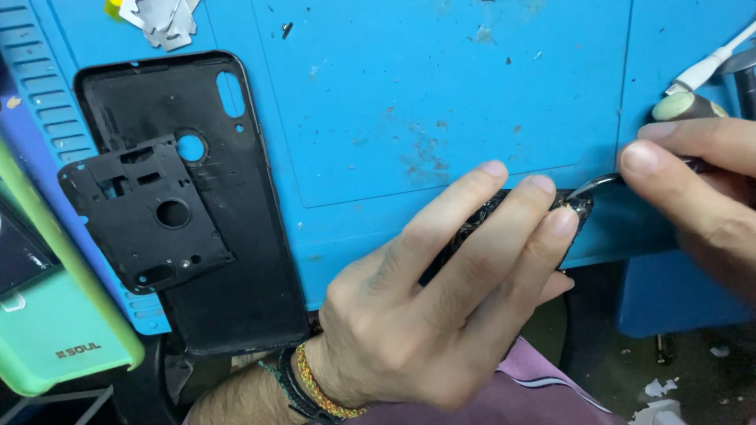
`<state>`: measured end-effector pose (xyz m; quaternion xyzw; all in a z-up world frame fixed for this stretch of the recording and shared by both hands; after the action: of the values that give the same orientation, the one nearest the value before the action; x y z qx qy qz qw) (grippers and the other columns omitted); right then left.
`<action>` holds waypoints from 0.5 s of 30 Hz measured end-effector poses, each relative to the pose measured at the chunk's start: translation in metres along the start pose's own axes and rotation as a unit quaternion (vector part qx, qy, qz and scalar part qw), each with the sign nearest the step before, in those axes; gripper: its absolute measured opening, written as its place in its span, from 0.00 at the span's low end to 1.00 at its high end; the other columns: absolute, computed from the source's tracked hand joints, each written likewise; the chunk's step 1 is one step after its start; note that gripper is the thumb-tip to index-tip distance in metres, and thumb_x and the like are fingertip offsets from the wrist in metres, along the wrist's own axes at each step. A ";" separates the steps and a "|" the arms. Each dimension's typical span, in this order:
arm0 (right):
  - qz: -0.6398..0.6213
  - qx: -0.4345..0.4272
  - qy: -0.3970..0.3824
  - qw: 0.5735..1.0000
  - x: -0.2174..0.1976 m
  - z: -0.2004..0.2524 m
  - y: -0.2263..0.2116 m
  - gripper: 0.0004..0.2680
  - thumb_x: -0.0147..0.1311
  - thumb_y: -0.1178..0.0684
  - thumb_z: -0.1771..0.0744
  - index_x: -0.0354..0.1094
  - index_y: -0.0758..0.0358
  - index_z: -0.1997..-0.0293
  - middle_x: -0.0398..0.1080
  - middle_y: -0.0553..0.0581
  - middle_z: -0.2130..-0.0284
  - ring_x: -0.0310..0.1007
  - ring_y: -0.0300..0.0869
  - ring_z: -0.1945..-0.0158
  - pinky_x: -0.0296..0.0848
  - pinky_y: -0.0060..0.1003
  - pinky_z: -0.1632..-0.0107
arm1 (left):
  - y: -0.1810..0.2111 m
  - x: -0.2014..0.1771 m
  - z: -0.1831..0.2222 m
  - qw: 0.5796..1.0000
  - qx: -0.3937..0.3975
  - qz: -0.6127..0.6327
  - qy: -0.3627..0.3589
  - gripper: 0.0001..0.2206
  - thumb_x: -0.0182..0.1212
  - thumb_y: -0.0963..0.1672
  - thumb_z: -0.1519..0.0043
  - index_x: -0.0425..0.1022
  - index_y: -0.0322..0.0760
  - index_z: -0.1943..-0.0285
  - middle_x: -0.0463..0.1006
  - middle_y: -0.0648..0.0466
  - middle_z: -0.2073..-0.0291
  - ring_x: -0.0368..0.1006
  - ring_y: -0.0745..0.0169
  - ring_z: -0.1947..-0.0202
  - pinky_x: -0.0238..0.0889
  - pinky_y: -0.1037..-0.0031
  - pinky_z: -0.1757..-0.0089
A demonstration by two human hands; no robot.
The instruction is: Closing the housing of a mobile phone after internal repairs, using tweezers to position parts and a screwdriver to secure them.
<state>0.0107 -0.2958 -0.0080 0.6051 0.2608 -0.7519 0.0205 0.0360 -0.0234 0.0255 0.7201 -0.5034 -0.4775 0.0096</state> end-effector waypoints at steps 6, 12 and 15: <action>0.013 -0.070 -0.026 0.997 -0.005 -0.005 -0.002 0.22 0.53 0.68 0.30 0.58 0.67 0.23 0.67 0.76 0.31 0.74 0.53 0.48 0.73 0.45 0.42 | 0.000 0.000 0.000 1.000 -0.005 0.011 0.002 0.12 0.55 0.44 0.20 0.80 0.31 0.39 0.86 0.48 0.44 0.89 0.46 0.44 0.85 0.67 0.43; 0.013 -0.070 -0.040 0.997 -0.008 -0.011 -0.009 0.24 0.54 0.65 0.31 0.58 0.63 0.22 0.68 0.73 0.32 0.73 0.55 0.41 0.71 0.44 0.38 | 0.001 -0.001 -0.001 1.000 -0.007 0.009 -0.003 0.12 0.54 0.44 0.20 0.82 0.33 0.40 0.85 0.48 0.43 0.88 0.46 0.43 0.83 0.68 0.43; 0.022 -0.086 -0.042 0.995 -0.009 -0.014 -0.010 0.24 0.51 0.66 0.30 0.57 0.63 0.21 0.68 0.73 0.32 0.73 0.56 0.39 0.71 0.46 0.37 | 0.001 -0.001 0.000 1.000 -0.010 -0.002 -0.006 0.13 0.53 0.45 0.20 0.82 0.34 0.39 0.85 0.49 0.43 0.87 0.47 0.42 0.82 0.68 0.43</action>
<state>0.0226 -0.2840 0.0021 0.5749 0.3098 -0.7507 0.0995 0.0354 -0.0233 0.0271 0.7181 -0.4970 -0.4869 0.0126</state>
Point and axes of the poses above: each hand's wrist, its own z-axis away from the middle knuckle, its own x-axis out of the palm, y = z × x, the point moved 5 cm from there along -z, towards the middle knuckle
